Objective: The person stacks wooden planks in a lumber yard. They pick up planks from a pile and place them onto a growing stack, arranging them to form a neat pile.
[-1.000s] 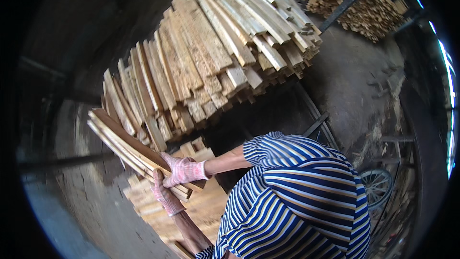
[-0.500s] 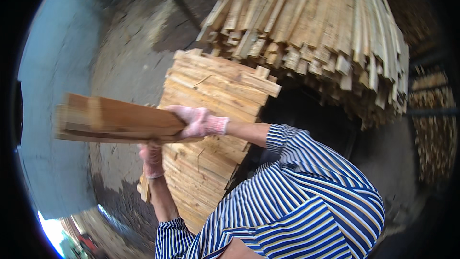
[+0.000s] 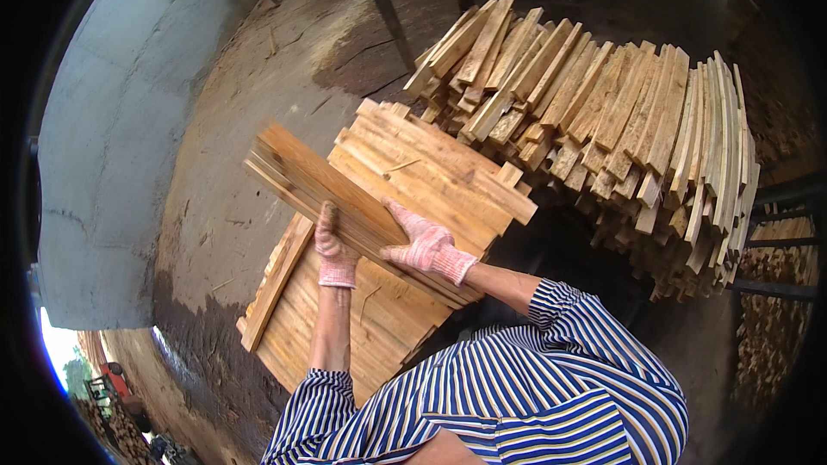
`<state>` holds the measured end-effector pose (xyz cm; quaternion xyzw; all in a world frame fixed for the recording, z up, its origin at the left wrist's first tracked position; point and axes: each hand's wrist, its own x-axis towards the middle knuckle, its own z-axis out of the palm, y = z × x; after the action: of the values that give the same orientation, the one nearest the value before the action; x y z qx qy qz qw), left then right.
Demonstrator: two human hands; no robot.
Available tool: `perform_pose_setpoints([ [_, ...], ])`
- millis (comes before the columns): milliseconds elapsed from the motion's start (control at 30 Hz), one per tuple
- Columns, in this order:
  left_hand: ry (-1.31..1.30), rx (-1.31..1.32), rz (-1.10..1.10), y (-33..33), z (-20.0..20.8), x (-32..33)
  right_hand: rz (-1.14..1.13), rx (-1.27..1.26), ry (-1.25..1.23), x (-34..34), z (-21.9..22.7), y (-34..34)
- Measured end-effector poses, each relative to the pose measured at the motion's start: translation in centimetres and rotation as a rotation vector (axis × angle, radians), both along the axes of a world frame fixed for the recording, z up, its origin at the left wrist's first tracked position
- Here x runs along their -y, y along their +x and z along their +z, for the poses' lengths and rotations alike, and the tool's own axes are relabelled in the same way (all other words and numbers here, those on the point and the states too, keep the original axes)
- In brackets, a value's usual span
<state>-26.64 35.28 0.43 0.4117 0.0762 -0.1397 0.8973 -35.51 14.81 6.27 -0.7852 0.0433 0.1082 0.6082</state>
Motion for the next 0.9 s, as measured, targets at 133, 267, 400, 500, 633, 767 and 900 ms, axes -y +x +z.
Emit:
perform_pose_setpoints([
  [133, 0.132, -0.307, -0.041, 1.4, -1.4, 8.8, -0.029, -0.072, -0.161, 7.7, -3.1, 2.2],
  [267, -0.055, -0.300, -0.011, 2.0, -8.5, 8.6, 0.005, -0.192, -0.304, 15.0, -3.8, 8.6],
  [400, -0.299, -0.341, -0.106, 3.3, -11.2, 9.4, -0.242, 0.680, -0.831, 23.0, -18.1, 15.8],
  [500, -0.251, -0.329, -0.051, 2.7, -12.8, 7.4, 0.120, -0.045, -0.683, 17.3, -17.7, 15.8],
  [633, -0.282, -0.345, -0.055, 2.5, -12.4, 6.8, 0.227, -0.113, -0.648, 17.2, -15.1, 16.7],
  [767, -0.037, -0.315, -0.115, 4.2, -6.9, 10.9, 0.070, 0.199, -0.921, 15.9, -13.5, 14.6],
  [900, 0.198, -0.144, -0.175, 3.6, -0.6, 16.3, 0.192, -0.047, -0.192, 12.6, -8.7, 7.7],
])
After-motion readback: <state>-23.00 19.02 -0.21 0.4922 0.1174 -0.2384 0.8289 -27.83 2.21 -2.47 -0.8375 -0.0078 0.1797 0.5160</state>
